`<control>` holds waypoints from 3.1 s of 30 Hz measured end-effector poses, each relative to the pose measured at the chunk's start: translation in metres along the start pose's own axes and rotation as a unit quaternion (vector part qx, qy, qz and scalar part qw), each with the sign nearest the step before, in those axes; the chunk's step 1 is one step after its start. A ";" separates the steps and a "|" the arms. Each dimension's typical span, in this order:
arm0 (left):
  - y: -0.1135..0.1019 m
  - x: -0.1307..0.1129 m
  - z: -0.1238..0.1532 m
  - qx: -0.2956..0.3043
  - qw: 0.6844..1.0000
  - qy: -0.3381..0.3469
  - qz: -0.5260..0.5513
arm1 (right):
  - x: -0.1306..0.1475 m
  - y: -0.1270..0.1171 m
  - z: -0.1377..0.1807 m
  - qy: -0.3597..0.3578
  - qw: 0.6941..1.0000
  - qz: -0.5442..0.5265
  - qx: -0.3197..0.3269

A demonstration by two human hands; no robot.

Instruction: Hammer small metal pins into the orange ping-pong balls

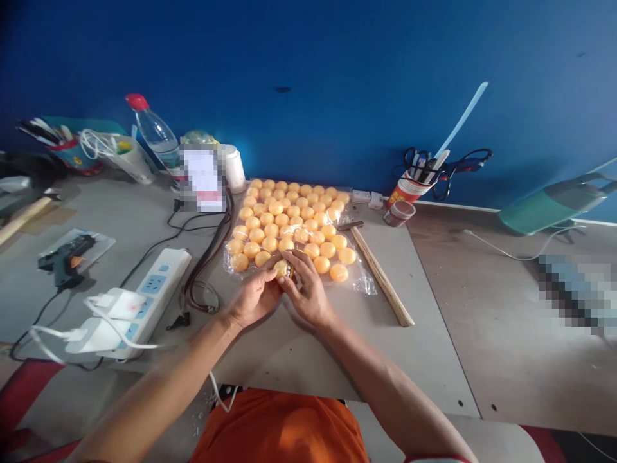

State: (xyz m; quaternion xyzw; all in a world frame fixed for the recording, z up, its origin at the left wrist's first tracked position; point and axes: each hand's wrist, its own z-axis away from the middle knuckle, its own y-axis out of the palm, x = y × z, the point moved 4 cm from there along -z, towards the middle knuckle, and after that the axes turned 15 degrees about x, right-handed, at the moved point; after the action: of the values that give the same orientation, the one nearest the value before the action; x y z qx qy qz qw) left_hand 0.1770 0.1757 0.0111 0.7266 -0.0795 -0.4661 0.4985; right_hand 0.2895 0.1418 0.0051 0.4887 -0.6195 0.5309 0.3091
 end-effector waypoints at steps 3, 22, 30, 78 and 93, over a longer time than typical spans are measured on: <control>-0.001 0.000 0.001 -0.007 1.000 -0.003 -0.007 | 0.001 0.001 -0.001 -0.017 1.000 -0.023 0.009; -0.007 0.002 0.001 0.025 0.996 -0.040 -0.077 | -0.007 -0.009 -0.001 -0.010 0.978 -0.193 -0.072; -0.007 -0.007 0.003 0.004 0.995 -0.048 -0.082 | -0.013 -0.048 0.003 -0.003 0.969 -0.089 -0.231; -0.018 -0.021 0.009 0.001 0.949 -0.168 -0.267 | 0.003 -0.035 -0.007 0.224 0.825 0.479 0.199; -0.017 -0.020 0.006 0.011 0.976 -0.124 -0.180 | -0.005 -0.020 -0.009 0.174 0.839 0.474 0.202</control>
State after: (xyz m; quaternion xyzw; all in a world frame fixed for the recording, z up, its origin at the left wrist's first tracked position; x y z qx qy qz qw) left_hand 0.1557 0.1922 0.0088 0.6708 -0.0135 -0.6338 0.3848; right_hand 0.3088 0.1528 0.0099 0.0858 -0.5905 0.8023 0.0168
